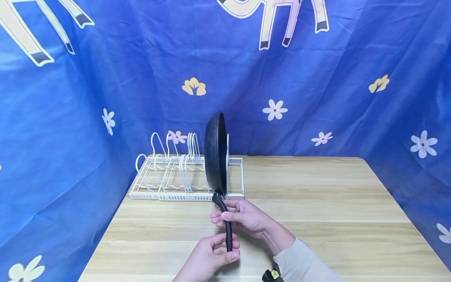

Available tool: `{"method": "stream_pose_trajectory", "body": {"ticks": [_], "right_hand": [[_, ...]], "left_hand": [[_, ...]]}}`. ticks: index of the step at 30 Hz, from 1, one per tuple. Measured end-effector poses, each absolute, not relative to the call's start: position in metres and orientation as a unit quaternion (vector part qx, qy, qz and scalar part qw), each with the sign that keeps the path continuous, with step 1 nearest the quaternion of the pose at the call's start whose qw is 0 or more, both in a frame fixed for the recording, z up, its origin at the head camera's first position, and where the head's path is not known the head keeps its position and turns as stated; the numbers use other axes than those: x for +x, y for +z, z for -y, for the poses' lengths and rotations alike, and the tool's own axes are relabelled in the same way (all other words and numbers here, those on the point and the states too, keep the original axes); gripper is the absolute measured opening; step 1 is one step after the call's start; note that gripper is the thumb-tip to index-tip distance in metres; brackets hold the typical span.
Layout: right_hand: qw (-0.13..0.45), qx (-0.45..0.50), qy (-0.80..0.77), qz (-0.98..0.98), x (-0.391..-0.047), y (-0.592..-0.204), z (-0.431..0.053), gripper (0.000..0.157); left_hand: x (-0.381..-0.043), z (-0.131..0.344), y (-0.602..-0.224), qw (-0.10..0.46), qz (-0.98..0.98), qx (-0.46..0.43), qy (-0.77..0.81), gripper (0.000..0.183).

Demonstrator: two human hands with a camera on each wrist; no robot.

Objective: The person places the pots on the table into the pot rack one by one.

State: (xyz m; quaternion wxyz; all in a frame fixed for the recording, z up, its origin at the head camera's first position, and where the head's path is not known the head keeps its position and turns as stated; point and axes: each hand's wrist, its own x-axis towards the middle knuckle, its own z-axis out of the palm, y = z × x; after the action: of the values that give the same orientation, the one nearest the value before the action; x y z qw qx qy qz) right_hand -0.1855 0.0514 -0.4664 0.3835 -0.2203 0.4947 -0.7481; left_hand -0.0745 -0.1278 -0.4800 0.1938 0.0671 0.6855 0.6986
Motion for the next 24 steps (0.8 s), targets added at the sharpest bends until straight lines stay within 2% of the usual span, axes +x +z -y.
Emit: {"method": "stream_pose_trajectory", "body": {"ticks": [5, 11, 16, 24], "right_hand": [[0.386, -0.212, -0.749, -0.495, -0.185, -0.466, -0.050, 0.068], [0.375, -0.180, -0.738, -0.531, -0.183, -0.465, -0.051, 0.062], [0.348, -0.156, -0.722, -0.578, -0.179, -0.464, -0.055, 0.055], [0.347, -0.162, -0.719, -0.580, -0.175, -0.465, -0.062, 0.060]], "left_hand": [[-0.074, 0.128, -0.480, 0.196, -0.685, 0.067, 0.698, 0.061], [-0.077, 0.131, -0.481, 0.208, -0.684, 0.091, 0.693, 0.062], [-0.083, 0.138, -0.482, 0.237, -0.671, 0.120, 0.692, 0.061], [-0.092, 0.148, -0.487, 0.298, -0.605, 0.109, 0.730, 0.048]]}}
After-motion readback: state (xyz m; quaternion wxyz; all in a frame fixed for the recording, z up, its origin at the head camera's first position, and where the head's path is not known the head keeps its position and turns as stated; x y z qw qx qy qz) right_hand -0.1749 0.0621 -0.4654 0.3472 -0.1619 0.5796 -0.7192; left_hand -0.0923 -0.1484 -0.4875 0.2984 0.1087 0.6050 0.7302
